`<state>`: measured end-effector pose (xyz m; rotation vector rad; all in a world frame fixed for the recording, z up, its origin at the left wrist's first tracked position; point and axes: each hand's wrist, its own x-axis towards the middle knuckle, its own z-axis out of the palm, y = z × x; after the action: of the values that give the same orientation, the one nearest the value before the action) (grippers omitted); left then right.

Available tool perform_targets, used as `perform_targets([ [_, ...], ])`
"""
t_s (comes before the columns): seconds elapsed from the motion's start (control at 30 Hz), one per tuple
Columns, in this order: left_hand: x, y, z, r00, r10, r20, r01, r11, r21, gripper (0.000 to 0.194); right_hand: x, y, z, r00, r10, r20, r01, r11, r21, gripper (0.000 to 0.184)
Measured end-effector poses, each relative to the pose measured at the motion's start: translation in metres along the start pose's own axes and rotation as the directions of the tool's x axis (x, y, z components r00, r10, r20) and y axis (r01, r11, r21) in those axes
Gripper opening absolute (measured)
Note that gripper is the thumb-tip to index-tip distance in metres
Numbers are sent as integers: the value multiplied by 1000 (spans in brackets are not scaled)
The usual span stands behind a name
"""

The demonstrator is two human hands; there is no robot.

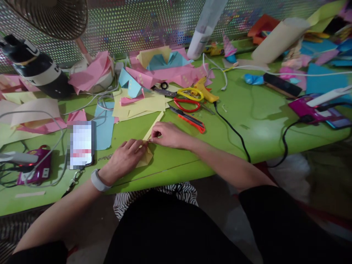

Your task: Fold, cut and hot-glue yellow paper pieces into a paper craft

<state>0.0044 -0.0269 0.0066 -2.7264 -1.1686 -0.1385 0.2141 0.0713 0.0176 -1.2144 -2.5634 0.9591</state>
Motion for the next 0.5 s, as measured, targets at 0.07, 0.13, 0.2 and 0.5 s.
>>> perform_targets([
  [0.07,1,0,0,1000,-4,5,4,1000,6,29,0,0,0,1000,3,3,-3,1000,-12,14],
  [0.13,1,0,-1,1000,-11,-1,11,1000,-14,30,0,0,0,1000,5,7,-5,1000,-24,13],
  [0.2,2,0,-2,1000,-25,-8,24,999,-48,30,1,1,1,1000,-1,11,1,1000,-31,12],
  [0.5,6,-1,-5,998,-16,56,18,999,-39,33,0,12,5,999,-43,15,42,999,30,2],
])
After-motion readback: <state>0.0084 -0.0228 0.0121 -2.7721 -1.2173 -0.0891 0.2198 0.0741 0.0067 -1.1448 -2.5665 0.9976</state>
